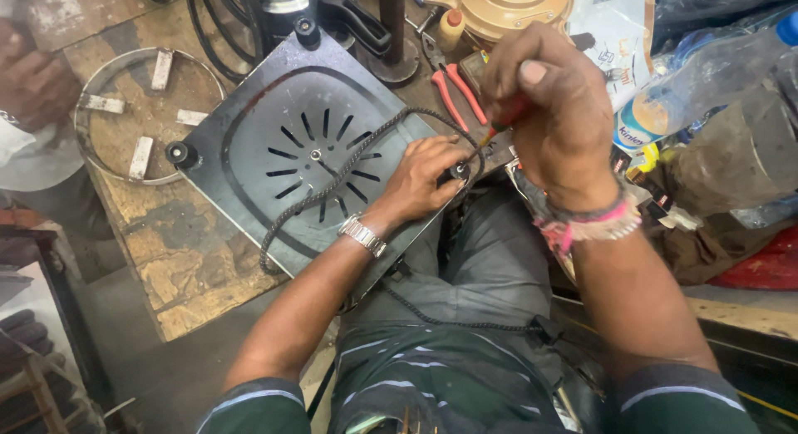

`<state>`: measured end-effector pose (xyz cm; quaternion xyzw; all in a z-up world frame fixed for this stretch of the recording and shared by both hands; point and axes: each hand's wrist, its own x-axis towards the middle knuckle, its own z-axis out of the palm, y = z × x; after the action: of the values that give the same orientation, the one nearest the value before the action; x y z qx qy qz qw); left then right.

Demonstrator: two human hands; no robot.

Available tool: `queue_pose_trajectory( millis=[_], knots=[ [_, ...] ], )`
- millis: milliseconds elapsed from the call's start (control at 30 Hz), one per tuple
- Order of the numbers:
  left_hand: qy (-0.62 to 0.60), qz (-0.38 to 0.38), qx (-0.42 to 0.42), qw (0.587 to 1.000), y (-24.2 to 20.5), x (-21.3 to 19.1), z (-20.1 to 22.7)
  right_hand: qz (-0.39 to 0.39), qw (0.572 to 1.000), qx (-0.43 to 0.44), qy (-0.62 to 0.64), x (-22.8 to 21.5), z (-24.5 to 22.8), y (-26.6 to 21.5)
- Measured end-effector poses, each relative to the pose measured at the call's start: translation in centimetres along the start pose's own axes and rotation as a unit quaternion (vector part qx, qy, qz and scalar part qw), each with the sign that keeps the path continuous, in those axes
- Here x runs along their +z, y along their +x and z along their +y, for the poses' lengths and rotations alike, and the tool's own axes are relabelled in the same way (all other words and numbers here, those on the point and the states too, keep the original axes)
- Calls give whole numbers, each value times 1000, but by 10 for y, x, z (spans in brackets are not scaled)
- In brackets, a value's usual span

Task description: The person repairs a ceiling fan motor and an electric stove. They use a screwdriver to adjust the fan motor's internal components and test it with pliers. Then, they remove the heating coil from the stove, flip the unit, and use a screwdriver to tighten screws on the underside.

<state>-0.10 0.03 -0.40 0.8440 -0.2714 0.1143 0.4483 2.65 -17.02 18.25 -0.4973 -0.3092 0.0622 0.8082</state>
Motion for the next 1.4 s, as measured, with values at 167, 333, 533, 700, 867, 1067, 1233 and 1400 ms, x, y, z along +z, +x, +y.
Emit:
queue_pose_trajectory(
  millis=[167,333,533,700,867,1067,1233,1400],
  knots=[
    [-25,10,5,1000,8,-14,17,-114,976,59,-176,8,-16,30],
    [-56,45,74,995,27,-52,40,-245,558,17,-793,29,-93,47],
    [-18,-4,51,999,46,-50,61,-400,556,-85,-723,43,-114,61],
    [17,81,54,995,44,-47,65,-329,441,179,-816,67,-122,49],
    [39,66,41,996,50,-51,78,-368,547,-113,-743,58,-119,54],
    [22,49,61,997,50,-49,72,-321,493,167,-792,59,-120,51],
    [68,55,61,994,47,-46,69,-367,536,-36,-760,51,-120,55],
    [164,-92,-61,980,38,-25,46,-317,530,52,-785,54,-107,49]
  ],
)
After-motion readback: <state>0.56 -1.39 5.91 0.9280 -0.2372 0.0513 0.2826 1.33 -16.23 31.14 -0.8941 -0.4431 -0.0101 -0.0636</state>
